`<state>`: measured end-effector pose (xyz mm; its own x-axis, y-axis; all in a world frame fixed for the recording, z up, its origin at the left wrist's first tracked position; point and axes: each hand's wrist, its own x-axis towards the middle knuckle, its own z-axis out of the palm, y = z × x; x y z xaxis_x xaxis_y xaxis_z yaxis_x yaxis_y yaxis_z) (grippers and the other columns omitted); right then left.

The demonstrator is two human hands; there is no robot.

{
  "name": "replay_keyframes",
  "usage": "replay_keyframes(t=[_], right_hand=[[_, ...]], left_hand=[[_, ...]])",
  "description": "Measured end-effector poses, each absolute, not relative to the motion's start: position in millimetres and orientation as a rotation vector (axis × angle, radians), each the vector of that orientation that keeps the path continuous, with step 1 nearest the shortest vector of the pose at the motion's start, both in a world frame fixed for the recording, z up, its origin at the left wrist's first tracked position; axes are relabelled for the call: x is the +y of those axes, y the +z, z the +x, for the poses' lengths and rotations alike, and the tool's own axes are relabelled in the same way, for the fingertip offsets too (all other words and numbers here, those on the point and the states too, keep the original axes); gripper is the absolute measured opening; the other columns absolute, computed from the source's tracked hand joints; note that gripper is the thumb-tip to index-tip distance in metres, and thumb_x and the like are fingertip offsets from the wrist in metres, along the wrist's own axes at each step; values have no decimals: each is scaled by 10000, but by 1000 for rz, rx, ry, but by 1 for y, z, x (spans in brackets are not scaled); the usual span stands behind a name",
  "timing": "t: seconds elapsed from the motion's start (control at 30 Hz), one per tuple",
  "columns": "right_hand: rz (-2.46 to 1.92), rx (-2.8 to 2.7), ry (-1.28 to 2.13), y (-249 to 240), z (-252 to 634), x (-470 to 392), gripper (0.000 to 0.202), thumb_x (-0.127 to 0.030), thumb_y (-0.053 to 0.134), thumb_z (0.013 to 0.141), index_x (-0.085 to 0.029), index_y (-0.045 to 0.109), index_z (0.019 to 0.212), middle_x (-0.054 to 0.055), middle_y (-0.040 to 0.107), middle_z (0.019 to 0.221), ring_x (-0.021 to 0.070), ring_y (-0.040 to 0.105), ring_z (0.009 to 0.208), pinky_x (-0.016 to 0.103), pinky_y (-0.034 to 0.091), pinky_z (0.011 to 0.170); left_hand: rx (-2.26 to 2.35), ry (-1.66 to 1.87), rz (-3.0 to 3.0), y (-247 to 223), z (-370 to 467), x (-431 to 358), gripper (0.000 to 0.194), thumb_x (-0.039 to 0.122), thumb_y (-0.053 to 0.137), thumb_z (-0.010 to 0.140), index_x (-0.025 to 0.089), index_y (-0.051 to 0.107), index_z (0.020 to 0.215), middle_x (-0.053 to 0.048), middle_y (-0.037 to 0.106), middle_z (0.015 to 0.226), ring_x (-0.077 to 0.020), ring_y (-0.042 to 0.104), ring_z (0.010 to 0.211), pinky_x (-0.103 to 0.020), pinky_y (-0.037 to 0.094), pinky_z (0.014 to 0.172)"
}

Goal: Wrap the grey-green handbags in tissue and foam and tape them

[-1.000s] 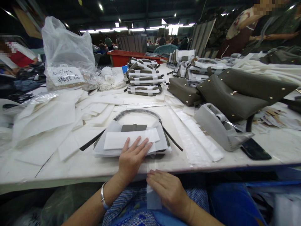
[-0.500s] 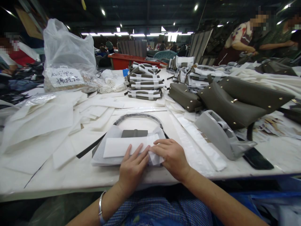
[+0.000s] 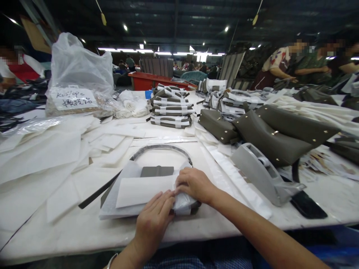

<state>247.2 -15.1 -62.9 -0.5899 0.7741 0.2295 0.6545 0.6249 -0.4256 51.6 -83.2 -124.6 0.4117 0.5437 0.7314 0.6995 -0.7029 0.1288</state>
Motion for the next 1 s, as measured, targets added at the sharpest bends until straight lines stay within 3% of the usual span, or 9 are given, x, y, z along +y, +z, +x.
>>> replay_keyframes(t=[0.17,0.33,0.5,0.6,0.7,0.87,0.9,1.0], right_hand=[[-1080,-2471,534,-64,244,-2,77,-195,753,837,-220,699,788,-12,671,843,162,606,875,253,480,785],[-1202,-2398,530,-72,241,2,95,-193,761,823,-213,678,781,-19,650,817,153,602,812,249,452,722],[-1271,-2307,480,-77,234,0,111,-201,745,836,-201,656,768,-19,634,796,137,600,751,233,438,666],[-1319,-2244,413,-74,242,-8,60,-208,714,867,-213,677,913,4,666,915,140,627,785,241,474,719],[-1372,-2142,310,-61,285,-24,180,-214,629,925,-232,653,1102,35,685,1084,165,653,935,274,488,866],[-1912,-1602,40,-28,417,-64,224,-323,566,910,-219,675,1076,75,699,1123,241,648,1021,360,465,961],[-1985,-1530,30,-22,442,-70,232,-326,559,899,-203,681,1053,98,703,1112,266,644,1030,386,467,957],[-2163,-1387,187,-13,496,-77,217,-380,605,856,-192,700,803,93,738,829,269,680,856,361,523,809]], left_hand=[[-1144,-1156,-2455,-121,52,-83,233,173,416,991,165,648,1005,-61,729,1085,-173,698,973,-302,539,976],[-1117,-1091,-2456,-118,51,-83,283,131,485,956,192,643,1184,-72,720,1047,-189,689,940,-318,562,902],[-1044,-1018,-2453,-124,50,-83,332,98,463,945,195,665,1191,-79,670,1271,-222,657,1085,-345,549,917],[-987,-932,-2475,-131,46,-82,391,101,382,975,190,638,1257,-26,647,1326,-220,636,1143,-354,537,934],[-935,-851,-2468,-136,39,-78,413,127,372,989,190,590,1335,-4,595,1391,-210,617,1180,-342,518,953],[-823,-798,-2411,-141,33,-71,424,131,418,972,186,565,1366,8,540,1444,-216,607,1197,-357,504,960],[-818,-801,-2401,-142,33,-71,428,120,423,965,187,569,1361,12,541,1442,-216,606,1199,-358,502,960],[-812,-816,-2378,-141,34,-70,426,112,425,959,189,581,1348,15,559,1424,-209,611,1190,-348,495,958]])
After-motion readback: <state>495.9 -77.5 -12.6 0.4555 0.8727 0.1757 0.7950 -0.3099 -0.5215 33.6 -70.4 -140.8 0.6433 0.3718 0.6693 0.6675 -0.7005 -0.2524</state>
